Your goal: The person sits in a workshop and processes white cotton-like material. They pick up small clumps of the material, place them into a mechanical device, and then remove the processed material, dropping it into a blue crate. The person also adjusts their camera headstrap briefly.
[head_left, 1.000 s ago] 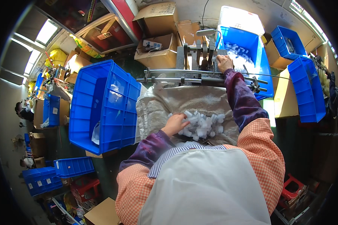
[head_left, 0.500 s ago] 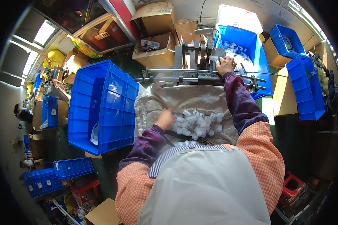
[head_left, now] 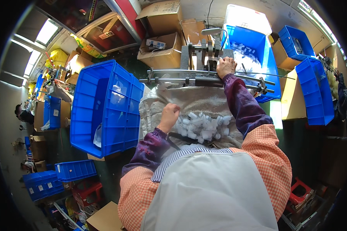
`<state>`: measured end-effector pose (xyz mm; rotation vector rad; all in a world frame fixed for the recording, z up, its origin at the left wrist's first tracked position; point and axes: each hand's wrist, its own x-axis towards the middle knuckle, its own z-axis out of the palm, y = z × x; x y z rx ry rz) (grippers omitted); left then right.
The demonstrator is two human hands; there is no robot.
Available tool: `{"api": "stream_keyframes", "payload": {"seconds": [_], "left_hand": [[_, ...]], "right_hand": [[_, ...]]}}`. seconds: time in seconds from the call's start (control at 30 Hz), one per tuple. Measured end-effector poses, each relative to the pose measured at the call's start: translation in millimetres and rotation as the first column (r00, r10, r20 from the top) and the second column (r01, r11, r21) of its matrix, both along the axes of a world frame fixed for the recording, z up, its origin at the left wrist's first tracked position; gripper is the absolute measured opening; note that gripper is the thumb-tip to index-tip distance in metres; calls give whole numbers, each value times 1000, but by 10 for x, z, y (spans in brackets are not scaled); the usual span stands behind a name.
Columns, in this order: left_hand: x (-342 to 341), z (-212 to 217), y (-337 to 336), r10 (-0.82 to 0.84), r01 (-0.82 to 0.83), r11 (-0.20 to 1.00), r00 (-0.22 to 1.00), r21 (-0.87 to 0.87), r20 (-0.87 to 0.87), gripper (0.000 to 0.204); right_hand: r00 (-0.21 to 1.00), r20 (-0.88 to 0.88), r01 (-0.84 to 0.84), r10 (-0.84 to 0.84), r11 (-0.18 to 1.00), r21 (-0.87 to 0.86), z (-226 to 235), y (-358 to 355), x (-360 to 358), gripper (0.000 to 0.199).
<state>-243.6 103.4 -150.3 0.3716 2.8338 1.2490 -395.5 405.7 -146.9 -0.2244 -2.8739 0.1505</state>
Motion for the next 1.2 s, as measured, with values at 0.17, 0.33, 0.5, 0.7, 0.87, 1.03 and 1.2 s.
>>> {"api": "stream_keyframes", "payload": {"seconds": [0.17, 0.33, 0.5, 0.7, 0.87, 1.03, 1.2], "left_hand": [[-39, 146, -34, -1, 0, 1000, 992, -5, -128, 8], [-27, 366, 58, -5, 16, 995, 994, 102, -105, 8], [1, 401, 143, -51, 20, 940, 995, 342, 82, 11], [55, 546, 440, -147, 33, 823, 976, 567, 157, 9], [24, 576, 732, -169, 88, 786, 983, 612, 75, 15], [92, 619, 586, -47, -3, 928, 991, 373, 125, 29], [168, -5, 149, -87, 184, 860, 972, -476, 219, 38]], "right_hand": [[1000, 17, 26, -26, 999, -31, -54, 311, 27, 28], [988, 151, 15, -14, 1000, -7, -42, 617, -146, 23], [978, 190, 47, -89, 976, 214, 483, 693, -83, 20], [994, -100, -48, 38, 994, -100, 573, 678, 455, 28], [616, -89, -334, 783, 157, -929, 636, -275, 1331, 19], [840, -4, -388, 543, 596, -703, 607, -58, 880, 13], [965, -163, -211, 203, 977, -35, 67, 361, 82, 13]]}}
